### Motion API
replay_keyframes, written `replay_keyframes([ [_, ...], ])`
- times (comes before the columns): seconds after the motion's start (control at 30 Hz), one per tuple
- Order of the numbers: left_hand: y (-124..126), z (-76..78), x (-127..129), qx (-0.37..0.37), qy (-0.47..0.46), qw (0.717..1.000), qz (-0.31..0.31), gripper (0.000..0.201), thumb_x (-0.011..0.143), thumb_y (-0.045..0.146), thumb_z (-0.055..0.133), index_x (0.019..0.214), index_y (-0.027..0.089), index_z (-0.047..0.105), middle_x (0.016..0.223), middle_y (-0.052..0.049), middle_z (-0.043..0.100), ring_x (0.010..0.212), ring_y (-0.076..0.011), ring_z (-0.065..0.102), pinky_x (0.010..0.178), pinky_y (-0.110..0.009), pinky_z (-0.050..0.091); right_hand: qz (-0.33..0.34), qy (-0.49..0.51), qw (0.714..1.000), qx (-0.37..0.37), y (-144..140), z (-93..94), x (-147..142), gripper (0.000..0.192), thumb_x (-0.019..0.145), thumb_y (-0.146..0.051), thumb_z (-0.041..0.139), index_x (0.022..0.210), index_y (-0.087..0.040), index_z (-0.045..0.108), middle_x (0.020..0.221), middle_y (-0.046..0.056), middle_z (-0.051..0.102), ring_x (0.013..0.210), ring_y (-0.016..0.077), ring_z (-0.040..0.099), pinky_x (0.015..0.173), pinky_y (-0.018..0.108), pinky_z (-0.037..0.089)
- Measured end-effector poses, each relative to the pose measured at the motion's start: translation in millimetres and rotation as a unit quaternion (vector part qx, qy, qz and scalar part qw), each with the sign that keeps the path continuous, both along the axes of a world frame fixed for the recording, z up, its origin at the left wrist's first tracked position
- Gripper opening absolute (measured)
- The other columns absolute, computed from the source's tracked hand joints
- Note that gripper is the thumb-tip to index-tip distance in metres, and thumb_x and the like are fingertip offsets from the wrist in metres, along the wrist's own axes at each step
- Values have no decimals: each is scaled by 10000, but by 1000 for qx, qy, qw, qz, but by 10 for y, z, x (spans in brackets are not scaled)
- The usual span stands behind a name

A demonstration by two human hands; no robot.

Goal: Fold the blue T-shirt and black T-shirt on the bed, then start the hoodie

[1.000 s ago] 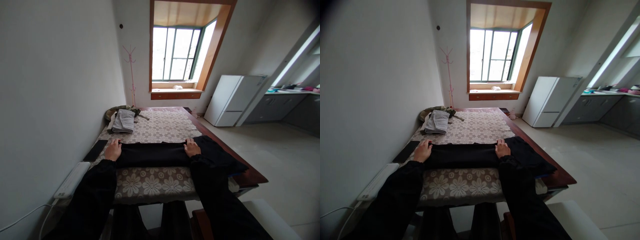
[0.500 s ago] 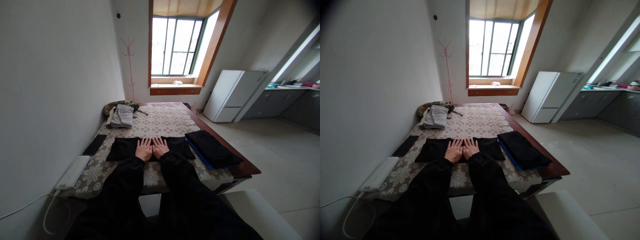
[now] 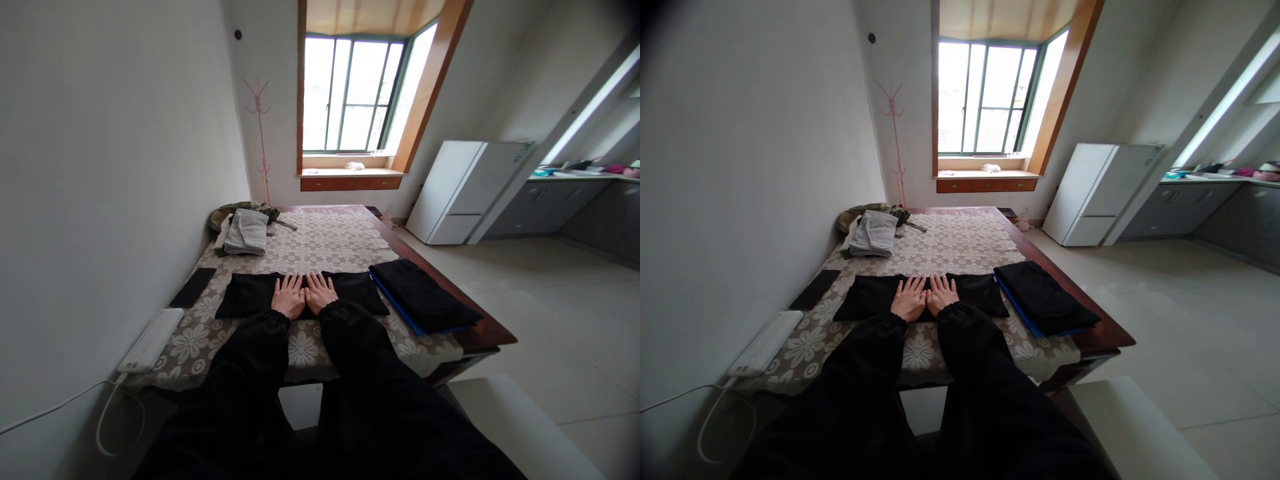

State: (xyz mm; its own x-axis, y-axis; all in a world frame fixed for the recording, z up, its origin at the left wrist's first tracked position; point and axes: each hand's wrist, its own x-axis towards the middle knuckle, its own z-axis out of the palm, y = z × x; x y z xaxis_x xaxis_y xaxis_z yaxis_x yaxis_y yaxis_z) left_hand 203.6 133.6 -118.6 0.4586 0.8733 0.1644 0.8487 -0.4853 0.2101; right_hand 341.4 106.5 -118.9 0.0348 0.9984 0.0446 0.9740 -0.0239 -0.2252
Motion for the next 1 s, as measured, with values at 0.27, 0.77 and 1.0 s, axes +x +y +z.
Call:
replay_keyframes([
  [0.27, 38, 8, -114, -5, -9, 999, 37, 617, 1026, 424, 319, 1618, 262, 379, 1681, -59, 386, 1581, -277, 255, 1295, -584, 101, -19, 5, 1000, 3, 10, -34, 112, 685, 1056, -484, 279, 1655, -153, 258, 1729, 86, 230, 1600, 249, 153, 1287, 484, 58],
  [0.77, 281, 114, -879, -36, 49, 992, 114, 695, 1031, 543, 271, 1633, 203, 340, 1700, -85, 336, 1592, -305, 220, 1288, -573, 112, -146, -76, 986, -39, -170, -73, 1104, 704, 1062, -546, 197, 1664, -186, 246, 1736, 65, 219, 1597, 237, 147, 1291, 496, 40],
  [1.0, 171, 129, -1240, -12, 22, 989, 145, 622, 1044, 487, 313, 1600, 225, 413, 1672, -77, 395, 1579, -275, 271, 1292, -544, 130, -155, -75, 985, -29, -191, -111, 1169, 732, 1054, -584, 198, 1654, -173, 284, 1725, 56, 254, 1591, 236, 170, 1297, 475, 54],
])
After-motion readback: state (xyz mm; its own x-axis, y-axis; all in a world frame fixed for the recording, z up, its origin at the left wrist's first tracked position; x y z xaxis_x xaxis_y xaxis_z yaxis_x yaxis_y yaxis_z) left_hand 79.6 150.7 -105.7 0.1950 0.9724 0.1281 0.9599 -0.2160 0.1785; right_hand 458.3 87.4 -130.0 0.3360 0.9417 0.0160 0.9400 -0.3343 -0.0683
